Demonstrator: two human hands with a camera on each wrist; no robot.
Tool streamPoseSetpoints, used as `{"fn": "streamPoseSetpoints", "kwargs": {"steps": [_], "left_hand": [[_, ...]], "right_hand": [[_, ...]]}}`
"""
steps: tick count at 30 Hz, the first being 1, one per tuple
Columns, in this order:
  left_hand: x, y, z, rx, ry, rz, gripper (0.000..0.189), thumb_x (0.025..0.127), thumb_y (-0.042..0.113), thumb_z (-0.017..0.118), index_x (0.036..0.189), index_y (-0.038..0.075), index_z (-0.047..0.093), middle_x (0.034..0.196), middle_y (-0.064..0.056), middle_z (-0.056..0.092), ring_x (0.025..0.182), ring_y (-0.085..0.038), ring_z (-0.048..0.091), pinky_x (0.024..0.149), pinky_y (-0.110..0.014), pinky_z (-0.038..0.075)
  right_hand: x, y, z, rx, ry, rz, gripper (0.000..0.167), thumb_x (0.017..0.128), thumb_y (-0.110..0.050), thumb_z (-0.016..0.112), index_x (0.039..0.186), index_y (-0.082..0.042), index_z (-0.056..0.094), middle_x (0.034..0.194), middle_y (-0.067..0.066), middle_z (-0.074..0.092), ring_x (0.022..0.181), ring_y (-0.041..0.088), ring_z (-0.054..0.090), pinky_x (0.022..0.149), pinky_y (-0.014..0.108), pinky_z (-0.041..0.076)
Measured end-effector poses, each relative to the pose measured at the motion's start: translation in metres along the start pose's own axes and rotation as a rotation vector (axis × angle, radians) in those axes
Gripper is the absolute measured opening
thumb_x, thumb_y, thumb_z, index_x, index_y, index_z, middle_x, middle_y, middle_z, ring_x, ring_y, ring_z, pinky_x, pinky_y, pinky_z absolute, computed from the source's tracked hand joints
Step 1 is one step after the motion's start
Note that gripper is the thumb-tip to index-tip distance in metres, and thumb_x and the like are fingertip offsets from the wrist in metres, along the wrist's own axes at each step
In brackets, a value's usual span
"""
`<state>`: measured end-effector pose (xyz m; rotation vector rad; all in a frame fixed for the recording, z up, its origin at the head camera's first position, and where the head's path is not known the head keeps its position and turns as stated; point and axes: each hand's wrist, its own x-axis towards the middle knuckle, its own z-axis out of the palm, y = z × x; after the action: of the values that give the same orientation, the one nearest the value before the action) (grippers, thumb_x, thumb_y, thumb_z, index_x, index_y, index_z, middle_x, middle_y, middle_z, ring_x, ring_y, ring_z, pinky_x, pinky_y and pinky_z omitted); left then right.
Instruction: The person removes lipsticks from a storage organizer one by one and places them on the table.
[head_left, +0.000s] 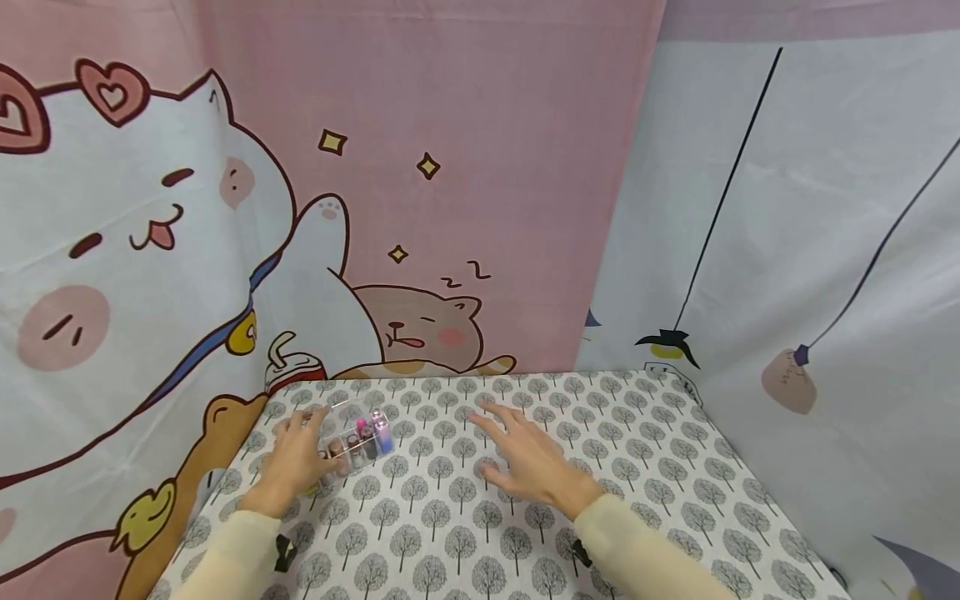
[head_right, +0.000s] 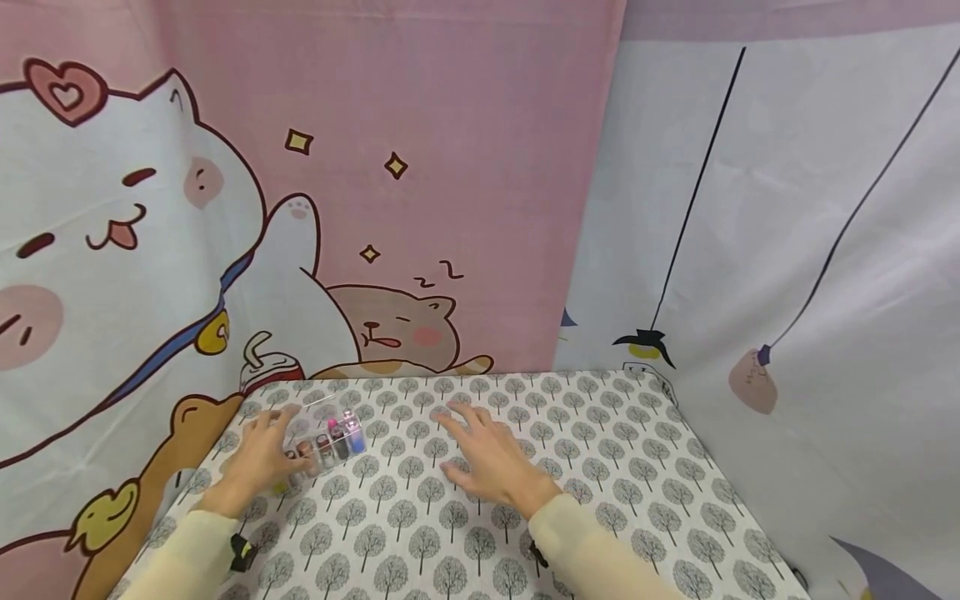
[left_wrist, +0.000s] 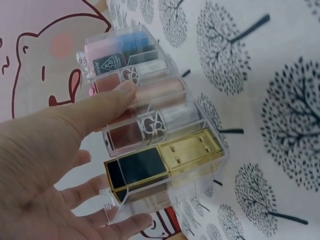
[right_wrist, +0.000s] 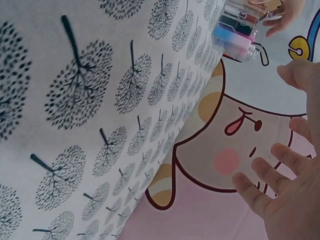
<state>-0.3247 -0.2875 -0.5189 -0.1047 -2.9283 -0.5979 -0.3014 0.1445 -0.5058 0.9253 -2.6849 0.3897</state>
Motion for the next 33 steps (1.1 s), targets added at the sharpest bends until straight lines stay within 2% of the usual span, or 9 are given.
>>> {"fn": "streamPoseSetpoints", "kwargs": {"steps": [4,6,11,16,20,26,30,33], "left_hand": [[0.0,0.008,0.003,0.012,-0.004,0.017,0.113,0.085,0.026,0.106,0.177,0.004,0.043,0.175,-0.042,0.039,0.156,-0.073,0.038,0.096,-0.08,0.067],[0.0,0.013,0.004,0.018,-0.004,0.031,0.112,0.085,0.025,0.106,0.177,0.004,0.044,0.174,-0.041,0.041,0.155,-0.072,0.041,0.1,-0.079,0.066],[0.0,0.024,0.007,0.023,0.012,0.078,0.111,0.083,0.026,0.107,0.174,0.005,0.048,0.168,-0.04,0.049,0.149,-0.07,0.05,0.11,-0.082,0.061],[0.001,0.032,0.012,0.026,0.013,0.116,0.11,0.083,0.028,0.108,0.174,0.008,0.05,0.167,-0.039,0.052,0.15,-0.067,0.052,0.116,-0.084,0.057],[0.0,0.037,0.016,0.028,-0.002,0.12,0.112,0.082,0.029,0.109,0.175,0.009,0.049,0.17,-0.036,0.051,0.152,-0.068,0.05,0.113,-0.083,0.059],[-0.005,0.048,0.018,-0.002,-0.039,0.103,0.115,0.08,0.03,0.109,0.177,0.012,0.048,0.176,-0.032,0.046,0.159,-0.067,0.044,0.098,-0.074,0.069],[-0.005,0.054,0.02,0.0,-0.029,0.143,0.114,0.079,0.029,0.11,0.175,0.011,0.051,0.173,-0.031,0.049,0.154,-0.064,0.05,0.101,-0.073,0.069],[-0.006,0.059,0.021,-0.004,-0.029,0.17,0.115,0.078,0.03,0.11,0.175,0.012,0.051,0.172,-0.031,0.05,0.152,-0.061,0.053,0.11,-0.077,0.064]], "right_hand": [[0.004,-0.004,0.002,-0.022,0.0,-0.022,0.086,0.11,-0.048,0.078,0.183,-0.033,0.035,0.19,0.01,0.038,0.165,0.04,0.054,0.126,0.069,0.058],[0.006,-0.005,0.003,-0.025,0.002,-0.035,0.086,0.11,-0.047,0.078,0.183,-0.032,0.035,0.19,0.01,0.038,0.164,0.04,0.055,0.126,0.068,0.058],[0.012,-0.008,0.003,-0.015,-0.011,-0.038,0.085,0.111,-0.047,0.078,0.182,-0.029,0.037,0.19,0.009,0.038,0.163,0.039,0.055,0.125,0.069,0.058],[0.017,-0.012,0.006,-0.023,-0.035,-0.033,0.085,0.11,-0.048,0.078,0.182,-0.029,0.037,0.191,0.009,0.037,0.165,0.04,0.053,0.128,0.071,0.055],[0.021,-0.016,0.008,-0.024,-0.063,-0.036,0.087,0.11,-0.049,0.079,0.183,-0.031,0.035,0.191,0.008,0.035,0.167,0.04,0.051,0.132,0.07,0.051],[0.027,-0.021,0.011,-0.008,-0.086,-0.023,0.091,0.11,-0.051,0.078,0.185,-0.036,0.029,0.193,0.007,0.033,0.169,0.04,0.049,0.135,0.07,0.047],[0.03,-0.021,0.014,0.003,-0.08,-0.026,0.092,0.109,-0.05,0.079,0.185,-0.034,0.03,0.191,0.009,0.035,0.167,0.041,0.05,0.136,0.071,0.046],[0.033,-0.021,0.017,0.0,-0.085,-0.027,0.093,0.108,-0.049,0.081,0.185,-0.033,0.031,0.191,0.009,0.036,0.167,0.041,0.051,0.135,0.07,0.048]]}}
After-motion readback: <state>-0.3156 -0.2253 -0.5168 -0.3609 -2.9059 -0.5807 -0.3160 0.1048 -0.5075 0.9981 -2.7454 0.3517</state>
